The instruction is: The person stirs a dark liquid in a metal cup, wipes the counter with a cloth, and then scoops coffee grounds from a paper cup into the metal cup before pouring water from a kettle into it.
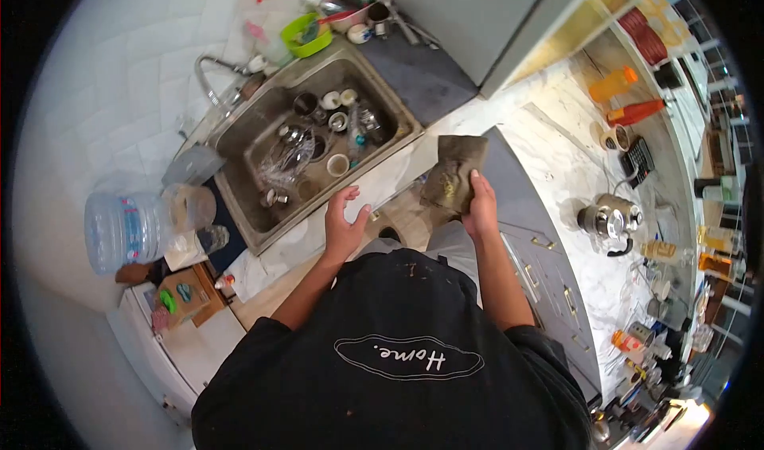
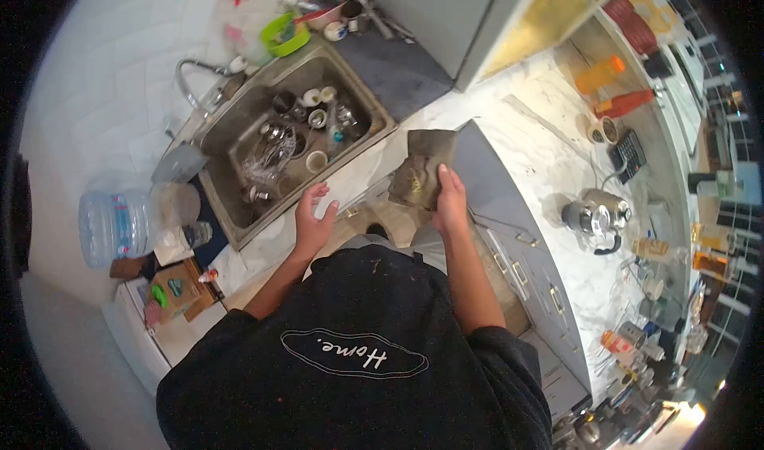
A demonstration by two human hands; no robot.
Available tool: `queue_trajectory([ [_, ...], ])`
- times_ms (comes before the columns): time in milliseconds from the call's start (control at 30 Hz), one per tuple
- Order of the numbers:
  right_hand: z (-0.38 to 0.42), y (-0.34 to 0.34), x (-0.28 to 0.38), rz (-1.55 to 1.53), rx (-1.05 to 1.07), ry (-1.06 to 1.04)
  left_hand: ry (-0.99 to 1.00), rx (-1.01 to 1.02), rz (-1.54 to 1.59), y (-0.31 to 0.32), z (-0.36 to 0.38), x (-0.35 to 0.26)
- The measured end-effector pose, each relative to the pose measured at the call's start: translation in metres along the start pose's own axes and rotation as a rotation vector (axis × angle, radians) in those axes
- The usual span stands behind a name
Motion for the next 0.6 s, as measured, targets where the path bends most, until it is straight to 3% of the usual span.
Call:
queue_trajectory([
  [233,0.028,-0.054,0.119,-0.345,-0.056,-0.122,0.127,0.149,-0.011,0.081,-0.037,-0.080],
  [333,0.027,-0.084,0.177,-0.157,-0.190,-0.289,0.201,0.189,0.002,0.126,-0.055,-0.125],
  [467,0.016,-0.096,0.249,-0.129,-0.159,-0.381,0.227,0.220,0.073,0.180,-0.072,-0.183],
  [600,-0.025,-0.137,0.285,-0.238,-0.249,-0.355,0.274,0.241,0.070,0.232,-0.084,-0.231],
])
Point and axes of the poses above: each hand's wrist, its own z-axis away from the middle knuckle, its own y-axis out of the palm, x = y × z, the point moved 10 cm from there along -z, towards the middle knuckle, and after that the axes turned 15 degrees about -z, right-handed, at the moved point
